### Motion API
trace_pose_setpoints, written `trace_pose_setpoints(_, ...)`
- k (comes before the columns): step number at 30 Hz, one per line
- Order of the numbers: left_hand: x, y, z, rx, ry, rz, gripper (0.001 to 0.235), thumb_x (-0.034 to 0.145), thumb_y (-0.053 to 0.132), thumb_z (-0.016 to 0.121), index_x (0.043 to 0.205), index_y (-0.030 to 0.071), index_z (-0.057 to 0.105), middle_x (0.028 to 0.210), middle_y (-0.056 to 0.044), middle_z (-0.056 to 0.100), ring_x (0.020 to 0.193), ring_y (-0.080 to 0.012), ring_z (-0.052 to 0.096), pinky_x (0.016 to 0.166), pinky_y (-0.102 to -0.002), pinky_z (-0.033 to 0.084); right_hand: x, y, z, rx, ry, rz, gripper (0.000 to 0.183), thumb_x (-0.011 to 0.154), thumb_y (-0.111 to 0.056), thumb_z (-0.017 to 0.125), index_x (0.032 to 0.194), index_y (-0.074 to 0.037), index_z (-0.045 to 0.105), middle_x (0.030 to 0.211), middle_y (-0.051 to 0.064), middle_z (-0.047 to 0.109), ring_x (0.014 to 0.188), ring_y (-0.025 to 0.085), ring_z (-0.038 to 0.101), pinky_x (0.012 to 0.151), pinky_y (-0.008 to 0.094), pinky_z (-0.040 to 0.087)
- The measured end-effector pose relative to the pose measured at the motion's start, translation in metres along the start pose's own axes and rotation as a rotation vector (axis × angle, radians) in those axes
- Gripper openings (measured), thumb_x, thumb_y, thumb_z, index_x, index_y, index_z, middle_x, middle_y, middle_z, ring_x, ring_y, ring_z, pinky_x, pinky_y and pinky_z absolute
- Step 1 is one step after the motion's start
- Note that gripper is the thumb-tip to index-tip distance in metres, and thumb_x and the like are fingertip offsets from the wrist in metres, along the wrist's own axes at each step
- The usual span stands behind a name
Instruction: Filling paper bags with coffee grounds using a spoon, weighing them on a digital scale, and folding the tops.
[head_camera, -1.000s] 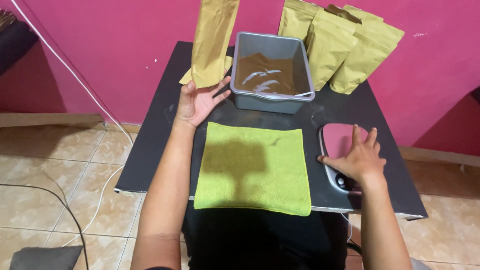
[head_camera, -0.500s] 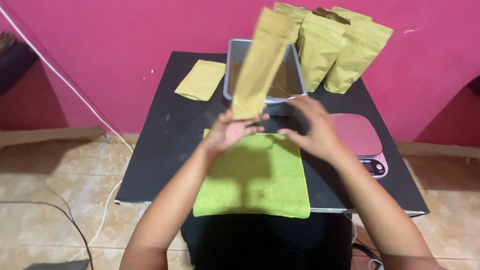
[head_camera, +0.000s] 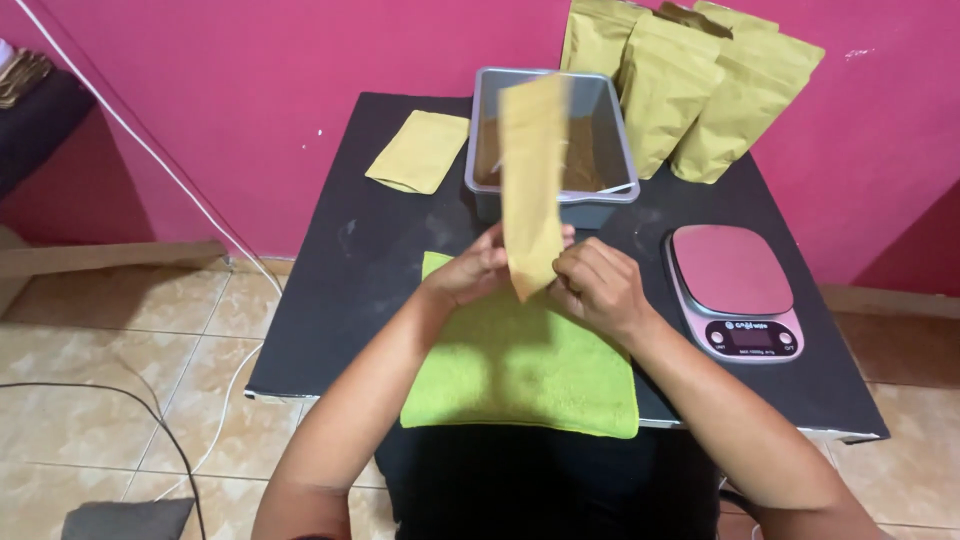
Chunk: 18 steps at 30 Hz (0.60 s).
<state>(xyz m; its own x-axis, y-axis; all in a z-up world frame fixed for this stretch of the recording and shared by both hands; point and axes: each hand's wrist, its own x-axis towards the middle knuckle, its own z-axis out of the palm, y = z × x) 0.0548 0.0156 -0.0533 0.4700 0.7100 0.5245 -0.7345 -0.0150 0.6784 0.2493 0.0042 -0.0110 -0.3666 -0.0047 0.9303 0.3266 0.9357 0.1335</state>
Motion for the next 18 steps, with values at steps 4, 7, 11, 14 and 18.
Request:
trace_pose_setpoints(4, 0.002, 0.043, 0.027, 0.089, 0.031, 0.075, 0.091, 0.08, 0.048, 0.089, 0.149, 0.006, 0.047, 0.147, -0.02, 0.058, 0.133, -0.0337, 0.059, 0.106, -0.05, 0.054, 0.001, -0.004, 0.001, 0.024, -0.008, 0.006, 0.021, 0.07, 0.007, 0.064, 0.083, -0.009, 0.069, 0.073, 0.005, 0.064, 0.05, 0.025, 0.056, 0.045, 0.034, 0.048)
trace_pose_setpoints(7, 0.002, 0.035, 0.004, 0.101, 0.056, 0.19, 0.11, 0.072, 0.045, 0.092, 0.155, -0.001, 0.035, 0.158, -0.032, 0.039, 0.144, -0.0488, 0.041, 0.11, -0.062, 0.046, -0.002, -0.002, 0.001, 0.027, -0.033, 0.005, 0.009, 0.08, -0.001, 0.067, 0.084, -0.009, 0.068, 0.076, 0.006, 0.064, 0.055, 0.026, 0.057, 0.047, 0.035, 0.047)
trace_pose_setpoints(11, 0.002, 0.025, -0.004, 0.098, 0.101, 0.204, 0.095, 0.078, 0.028, 0.087, 0.152, -0.003, 0.036, 0.154, -0.036, 0.041, 0.142, -0.0516, 0.042, 0.104, -0.064, 0.049, -0.008, 0.003, 0.006, -0.089, -0.101, 0.01, 0.015, 0.07, 0.001, 0.066, 0.081, -0.009, 0.064, 0.077, 0.006, 0.057, 0.059, 0.026, 0.055, 0.048, 0.036, 0.048)
trace_pose_setpoints(14, 0.001, 0.02, -0.002, 0.099, 0.17, 0.225, 0.08, 0.086, 0.024, 0.08, 0.148, -0.005, 0.038, 0.149, -0.035, 0.047, 0.139, -0.0516, 0.046, 0.101, -0.065, 0.05, -0.006, 0.0, 0.005, -0.15, -0.136, 0.007, 0.014, 0.069, 0.001, 0.061, 0.075, -0.011, 0.059, 0.075, 0.004, 0.054, 0.059, 0.024, 0.054, 0.049, 0.035, 0.047)
trace_pose_setpoints(18, 0.002, 0.031, 0.019, 0.13, 0.23, 0.3, 0.059, 0.094, 0.022, 0.074, 0.141, 0.0, 0.048, 0.138, -0.026, 0.061, 0.132, -0.0459, 0.057, 0.101, -0.061, 0.054, -0.007, 0.007, 0.004, -0.183, -0.11, 0.026, 0.011, 0.08, -0.004, 0.062, 0.075, -0.012, 0.058, 0.072, 0.003, 0.054, 0.054, 0.024, 0.055, 0.049, 0.033, 0.048)
